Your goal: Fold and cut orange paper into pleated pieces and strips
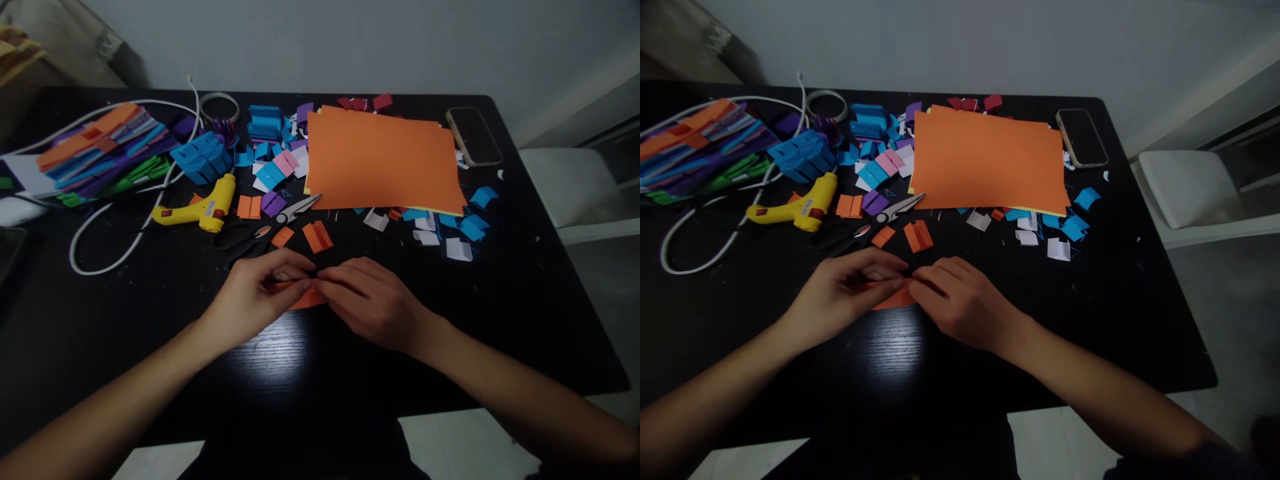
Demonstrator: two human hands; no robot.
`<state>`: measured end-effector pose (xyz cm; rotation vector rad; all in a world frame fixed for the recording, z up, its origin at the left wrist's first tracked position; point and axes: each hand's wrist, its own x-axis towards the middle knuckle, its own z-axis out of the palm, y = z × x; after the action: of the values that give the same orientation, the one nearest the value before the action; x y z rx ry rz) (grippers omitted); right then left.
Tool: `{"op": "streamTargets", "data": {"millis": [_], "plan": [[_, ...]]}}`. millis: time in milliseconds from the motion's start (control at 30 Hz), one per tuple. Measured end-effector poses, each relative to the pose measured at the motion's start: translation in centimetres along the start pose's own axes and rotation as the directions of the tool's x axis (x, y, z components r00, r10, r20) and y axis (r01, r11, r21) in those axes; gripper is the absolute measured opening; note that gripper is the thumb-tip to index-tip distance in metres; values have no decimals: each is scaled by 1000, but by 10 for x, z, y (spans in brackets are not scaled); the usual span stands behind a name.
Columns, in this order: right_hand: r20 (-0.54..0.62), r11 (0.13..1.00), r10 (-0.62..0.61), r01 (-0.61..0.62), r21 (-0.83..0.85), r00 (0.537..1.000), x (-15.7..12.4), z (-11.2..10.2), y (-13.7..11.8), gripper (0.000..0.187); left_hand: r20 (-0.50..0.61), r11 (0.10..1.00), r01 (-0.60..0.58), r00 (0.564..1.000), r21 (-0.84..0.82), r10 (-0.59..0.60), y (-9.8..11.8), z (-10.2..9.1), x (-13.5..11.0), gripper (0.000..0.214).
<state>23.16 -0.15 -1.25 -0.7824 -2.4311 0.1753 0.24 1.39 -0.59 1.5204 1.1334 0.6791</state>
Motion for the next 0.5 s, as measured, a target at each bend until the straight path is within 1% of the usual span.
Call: {"op": "streamTargets", "data": {"millis": [67, 133, 167, 233, 300, 367, 433, 500], "plan": [[-15, 999, 36, -36, 29, 999, -1, 1, -2, 13, -112, 999, 14, 994, -47, -19, 4, -1, 0, 22], [-55, 993, 99, -95, 73, 994, -2, 4, -3, 12, -183, 990, 8, 983, -138, -33, 8, -2, 0, 26], [-80, 986, 141, -133, 102, 987, -2, 5, -4, 11, -184, 980, 1, 982, -199, -39, 9, -1, 0, 28], [-132, 963, 234, -211, 168, 963, -4, 9, -6, 9, -128, 948, -7, 991, -319, -36, 10, 3, -2, 33], [-156, 928, 327, -285, 240, 932, -4, 12, -9, 9, -68, 930, -11, 998, -367, -15, 7, 10, -5, 32], [-155, 890, 396, -336, 309, 905, -4, 15, -11, 9, -66, 950, -31, 998, -311, 11, 2, 17, -7, 25], [-143, 861, 434, -363, 357, 889, -4, 16, -12, 9, -93, 983, -64, 995, -174, 48, -3, 20, -9, 16], [-140, 844, 454, -375, 383, 880, -4, 17, -12, 9, -109, 995, -92, 990, -28, 89, -8, 20, -10, 9]]}}
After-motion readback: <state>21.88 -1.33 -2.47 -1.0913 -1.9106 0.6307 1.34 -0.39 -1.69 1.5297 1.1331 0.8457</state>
